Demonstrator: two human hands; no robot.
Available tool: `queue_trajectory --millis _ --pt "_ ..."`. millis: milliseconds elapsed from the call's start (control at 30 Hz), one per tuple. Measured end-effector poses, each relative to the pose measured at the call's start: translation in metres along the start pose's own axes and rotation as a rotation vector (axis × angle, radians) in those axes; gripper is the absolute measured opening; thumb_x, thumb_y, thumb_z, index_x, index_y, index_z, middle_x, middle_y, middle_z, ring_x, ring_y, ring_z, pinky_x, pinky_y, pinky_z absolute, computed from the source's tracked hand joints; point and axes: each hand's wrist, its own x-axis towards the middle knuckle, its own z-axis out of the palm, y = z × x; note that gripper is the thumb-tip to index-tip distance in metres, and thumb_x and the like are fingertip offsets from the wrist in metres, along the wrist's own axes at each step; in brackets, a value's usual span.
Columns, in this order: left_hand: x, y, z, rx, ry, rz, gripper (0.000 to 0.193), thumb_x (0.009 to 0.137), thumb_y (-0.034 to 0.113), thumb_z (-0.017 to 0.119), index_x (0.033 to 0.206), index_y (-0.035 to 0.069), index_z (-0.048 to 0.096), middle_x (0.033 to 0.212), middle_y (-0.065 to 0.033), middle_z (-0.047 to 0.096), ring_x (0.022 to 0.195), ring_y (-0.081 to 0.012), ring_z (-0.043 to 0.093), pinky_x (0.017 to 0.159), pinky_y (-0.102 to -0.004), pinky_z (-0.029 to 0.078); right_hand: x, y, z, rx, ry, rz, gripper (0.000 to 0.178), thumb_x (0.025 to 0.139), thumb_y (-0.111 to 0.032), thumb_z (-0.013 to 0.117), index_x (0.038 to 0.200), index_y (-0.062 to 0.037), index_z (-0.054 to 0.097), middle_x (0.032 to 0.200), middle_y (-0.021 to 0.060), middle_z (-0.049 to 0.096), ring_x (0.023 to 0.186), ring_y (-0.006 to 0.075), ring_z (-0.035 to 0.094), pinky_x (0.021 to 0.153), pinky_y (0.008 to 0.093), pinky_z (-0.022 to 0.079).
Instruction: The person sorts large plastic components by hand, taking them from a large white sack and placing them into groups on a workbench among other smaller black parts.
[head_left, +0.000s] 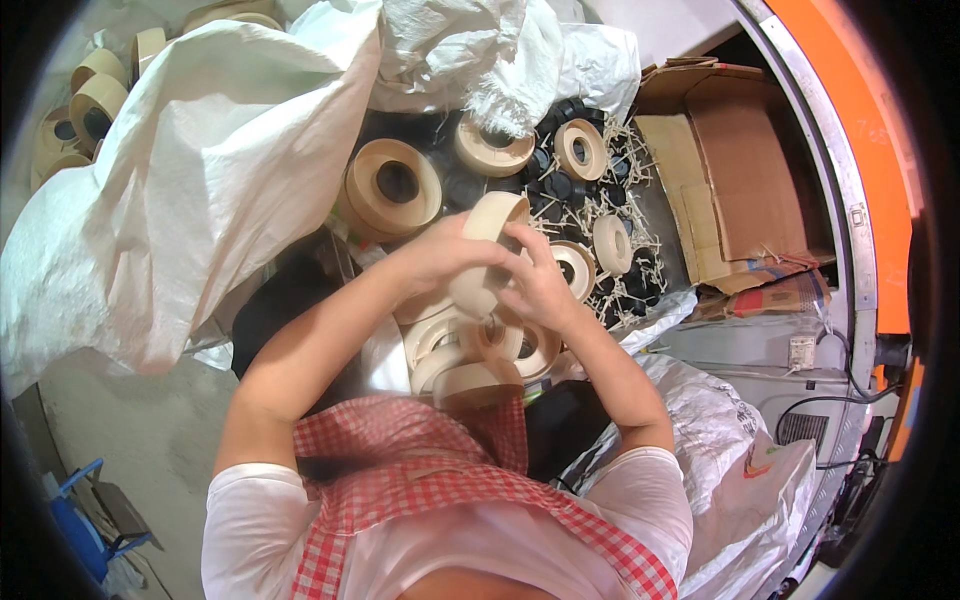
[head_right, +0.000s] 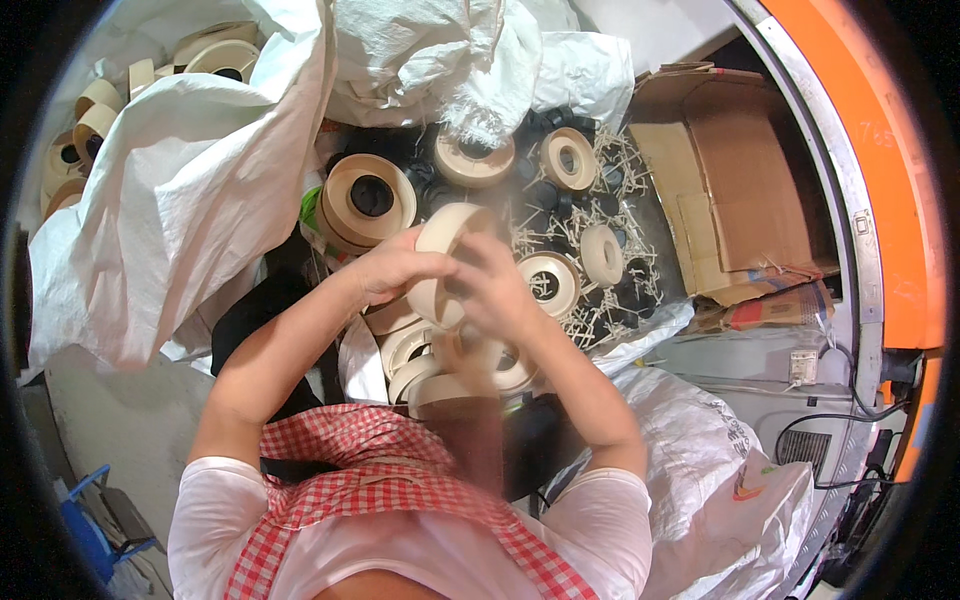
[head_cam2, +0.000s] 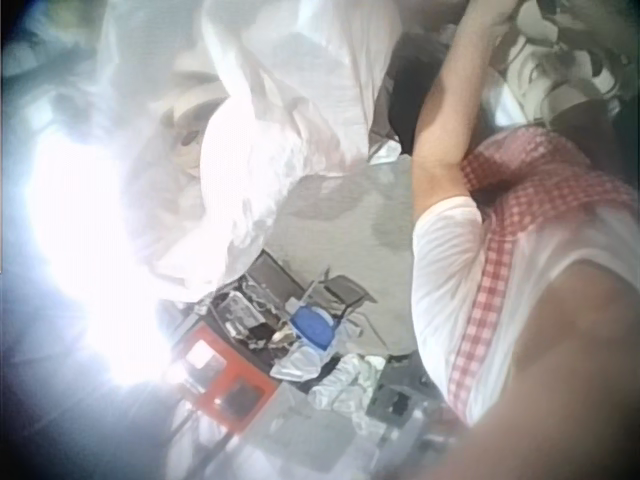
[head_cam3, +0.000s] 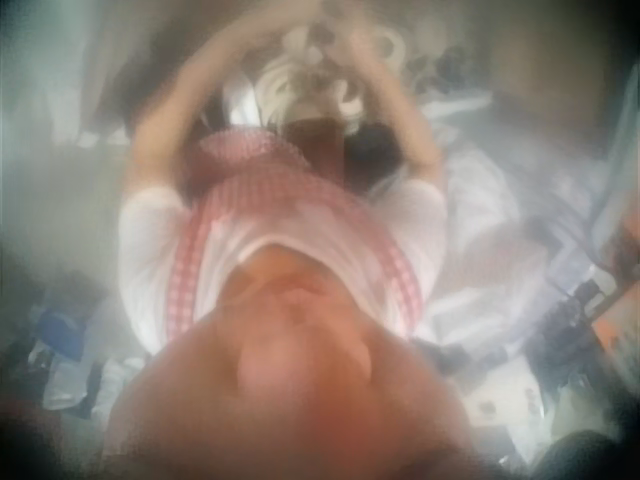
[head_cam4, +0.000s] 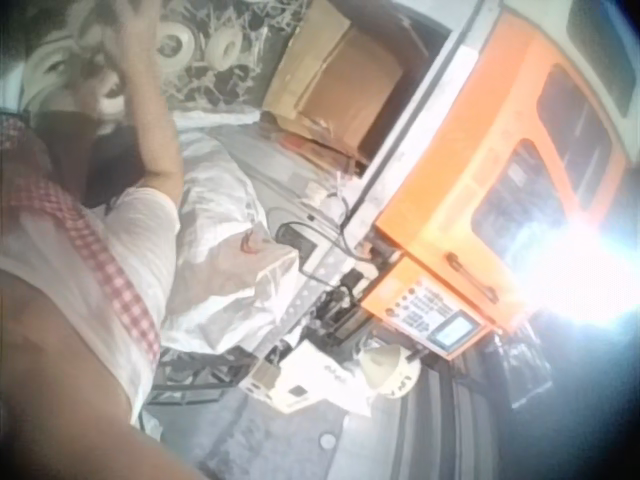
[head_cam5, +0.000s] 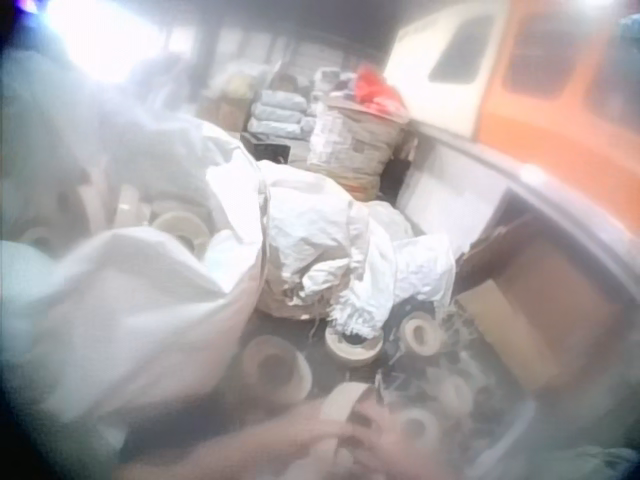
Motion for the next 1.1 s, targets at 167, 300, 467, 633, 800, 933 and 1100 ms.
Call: queue_trajectory --millis 167,300,467,633,800,933,1100 --pt "0.001 -0.012 0.001 0.322 0.082 0.166 0.056 0.076 0.013 0.067 0.126 0.002 0.044 0.105 -0.0057 0.059 0.091 -0.0113 0.057 0.077 -0.0259 0.048 0.01 0.002 -0.003 1.125 -0.013 1.054 0.066 0.077 -0.015 0.067 0.131 -0.0052 0.031 0.122 0.0165 0.047 0.11 0.032 0.052 0.081 0.0413 0.051" --pt "-0.001 -0.01 0.006 0.364 0.103 0.2 0.059 0.075 0.016 0.068 0.128 0.004 0.043 0.102 -0.0046 0.059 0.084 -0.0098 0.056 0.071 -0.024 0.047 0.0 -0.014 0.005 0.756 0.02 0.566 0.064 0.088 -0.025 0.06 0.135 -0.0077 0.02 0.118 0.0174 0.048 0.096 0.0297 0.06 0.073 0.0391 0.055" --pt "0.005 -0.02 0.003 0.452 0.136 0.234 0.059 0.076 0.016 0.068 0.129 0.005 0.043 0.103 -0.0046 0.059 0.086 -0.0104 0.056 0.073 -0.0248 0.047 0.0 0.014 -0.01 1.291 -0.18 0.959 0.074 0.077 -0.009 0.065 0.136 -0.0064 0.019 0.114 0.0175 0.052 0.096 0.0287 0.059 0.075 0.0377 0.054" --pt "0.01 -0.028 -0.001 0.402 0.094 0.163 0.053 0.078 0.015 0.067 0.126 0.004 0.046 0.108 -0.006 0.058 0.094 -0.0124 0.056 0.079 -0.027 0.047 -0.009 0.005 0.015 0.535 0.021 0.34 0.075 0.069 -0.002 0.065 0.135 -0.0079 0.03 0.126 0.0203 0.045 0.115 0.0352 0.049 0.096 0.0384 0.042" --pt "0.01 -0.02 -0.005 0.119 0.012 -0.102 0.048 0.079 0.009 0.062 0.124 0.002 0.048 0.108 -0.0057 0.057 0.097 -0.0133 0.055 0.086 -0.0283 0.045 -0.013 0.002 0.003 -0.103 -0.039 0.006 0.058 0.071 -0.003 0.066 0.125 -0.0026 0.043 0.122 0.0221 0.047 0.111 0.0382 0.051 0.095 0.0402 0.043" --pt "0.012 -0.023 0.003 0.418 0.04 0.083 0.051 0.078 0.009 0.063 0.126 0.003 0.046 0.105 -0.005 0.057 0.093 -0.0114 0.055 0.081 -0.0262 0.046 -0.011 0.015 0.004 0.853 -0.057 0.763 0.063 0.072 -0.007 0.067 0.127 -0.0037 0.036 0.115 0.0214 0.052 0.107 0.0358 0.054 0.091 0.0401 0.045" --pt "0.009 -0.021 0.003 0.55 0.124 0.158 0.053 0.077 0.01 0.064 0.126 0.003 0.045 0.102 -0.0045 0.058 0.09 -0.0112 0.056 0.078 -0.0258 0.047 -0.007 0.0 0.009 0.328 0.14 0.325 0.077 0.065 -0.019 0.073 0.129 -0.0036 0.032 0.111 0.0214 0.054 0.105 0.0356 0.054 0.087 0.043 0.046"
